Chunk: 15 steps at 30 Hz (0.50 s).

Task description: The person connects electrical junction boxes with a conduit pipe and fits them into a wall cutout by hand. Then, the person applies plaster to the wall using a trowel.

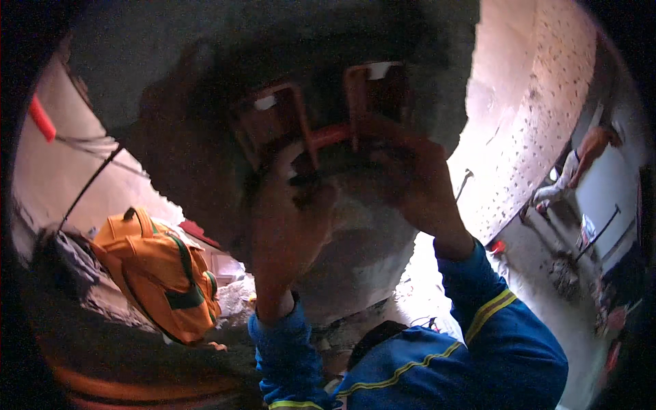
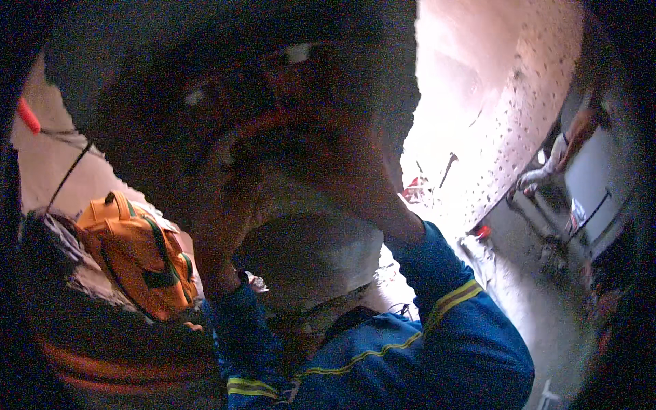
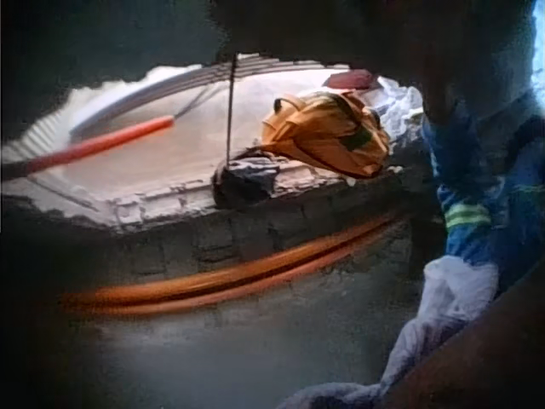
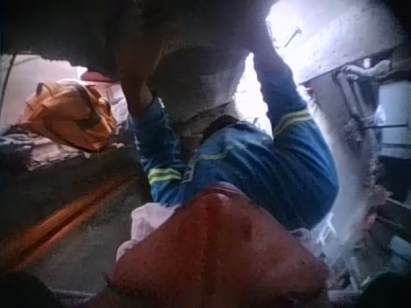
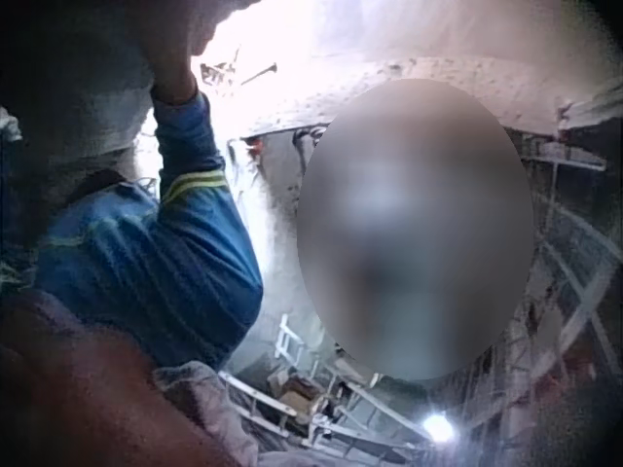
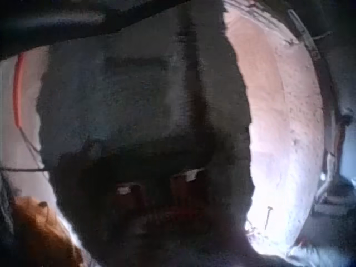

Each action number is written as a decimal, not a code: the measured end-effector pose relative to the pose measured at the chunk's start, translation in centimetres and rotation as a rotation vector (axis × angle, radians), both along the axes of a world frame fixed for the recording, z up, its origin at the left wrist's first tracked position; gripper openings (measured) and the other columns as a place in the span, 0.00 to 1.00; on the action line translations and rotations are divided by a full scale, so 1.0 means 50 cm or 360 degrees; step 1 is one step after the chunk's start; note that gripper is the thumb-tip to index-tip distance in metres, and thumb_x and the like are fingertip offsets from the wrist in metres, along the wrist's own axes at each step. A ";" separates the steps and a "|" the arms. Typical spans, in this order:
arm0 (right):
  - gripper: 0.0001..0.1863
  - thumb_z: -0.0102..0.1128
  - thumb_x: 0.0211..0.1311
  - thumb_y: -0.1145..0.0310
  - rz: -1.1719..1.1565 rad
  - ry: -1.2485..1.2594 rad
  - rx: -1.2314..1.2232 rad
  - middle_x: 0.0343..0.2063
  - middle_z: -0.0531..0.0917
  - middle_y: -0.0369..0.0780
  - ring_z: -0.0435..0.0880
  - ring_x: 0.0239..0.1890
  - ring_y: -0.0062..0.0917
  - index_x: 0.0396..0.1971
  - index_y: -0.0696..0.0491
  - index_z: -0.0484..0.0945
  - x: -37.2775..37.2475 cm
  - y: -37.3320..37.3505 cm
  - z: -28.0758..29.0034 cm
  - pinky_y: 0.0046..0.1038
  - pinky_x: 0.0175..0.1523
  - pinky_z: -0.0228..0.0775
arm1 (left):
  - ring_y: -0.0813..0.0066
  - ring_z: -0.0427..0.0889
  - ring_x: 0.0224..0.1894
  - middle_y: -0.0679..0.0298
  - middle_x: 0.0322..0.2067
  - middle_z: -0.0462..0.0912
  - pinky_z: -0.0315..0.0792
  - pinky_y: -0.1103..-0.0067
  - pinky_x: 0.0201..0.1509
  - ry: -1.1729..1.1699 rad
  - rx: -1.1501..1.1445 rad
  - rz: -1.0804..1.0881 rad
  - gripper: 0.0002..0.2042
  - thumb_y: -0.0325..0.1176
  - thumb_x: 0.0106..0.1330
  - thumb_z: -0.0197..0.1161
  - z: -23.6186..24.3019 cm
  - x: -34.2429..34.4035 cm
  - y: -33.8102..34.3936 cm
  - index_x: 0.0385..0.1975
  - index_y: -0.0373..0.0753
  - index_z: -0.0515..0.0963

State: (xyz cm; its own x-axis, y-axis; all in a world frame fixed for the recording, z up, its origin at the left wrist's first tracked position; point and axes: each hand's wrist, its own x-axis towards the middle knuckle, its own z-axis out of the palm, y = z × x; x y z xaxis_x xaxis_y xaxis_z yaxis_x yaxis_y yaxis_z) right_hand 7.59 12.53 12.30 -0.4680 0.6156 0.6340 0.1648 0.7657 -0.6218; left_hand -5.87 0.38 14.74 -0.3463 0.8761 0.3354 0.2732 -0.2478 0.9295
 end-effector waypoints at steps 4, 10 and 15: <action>0.19 0.55 0.57 0.76 -0.0030 0.0548 0.0288 0.42 0.82 0.45 0.82 0.39 0.26 0.50 0.57 0.74 -0.012 0.003 -0.029 0.26 0.43 0.74 | 0.80 0.76 0.20 0.61 0.23 0.77 0.70 0.83 0.22 0.0246 0.0085 0.0143 0.23 0.29 0.59 0.58 -0.027 -0.013 0.017 0.56 0.38 0.63; 0.19 0.60 0.54 0.69 -0.0032 0.0458 0.0151 0.23 0.81 0.46 0.83 0.22 0.35 0.48 0.54 0.75 -0.020 -0.041 -0.079 0.31 0.26 0.74 | 0.85 0.68 0.16 0.69 0.20 0.72 0.63 0.87 0.19 0.0813 0.0281 0.0475 0.21 0.29 0.60 0.58 -0.067 -0.067 0.033 0.54 0.39 0.67; 0.21 0.58 0.55 0.63 -0.0022 0.0466 0.0238 0.17 0.78 0.47 0.78 0.17 0.42 0.49 0.53 0.74 -0.041 -0.034 -0.079 0.38 0.22 0.71 | 0.88 0.65 0.15 0.71 0.19 0.71 0.59 0.87 0.17 0.0261 0.0070 0.0389 0.18 0.29 0.61 0.58 -0.021 0.003 0.028 0.52 0.39 0.69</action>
State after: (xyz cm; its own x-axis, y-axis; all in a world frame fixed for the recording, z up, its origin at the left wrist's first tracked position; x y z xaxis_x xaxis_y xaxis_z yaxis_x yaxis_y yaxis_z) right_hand 5.57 10.83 8.34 -0.2447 0.5103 0.8245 0.0063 0.8511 -0.5249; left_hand -5.74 1.79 13.71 -0.4834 0.7567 0.4401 0.4752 -0.1953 0.8579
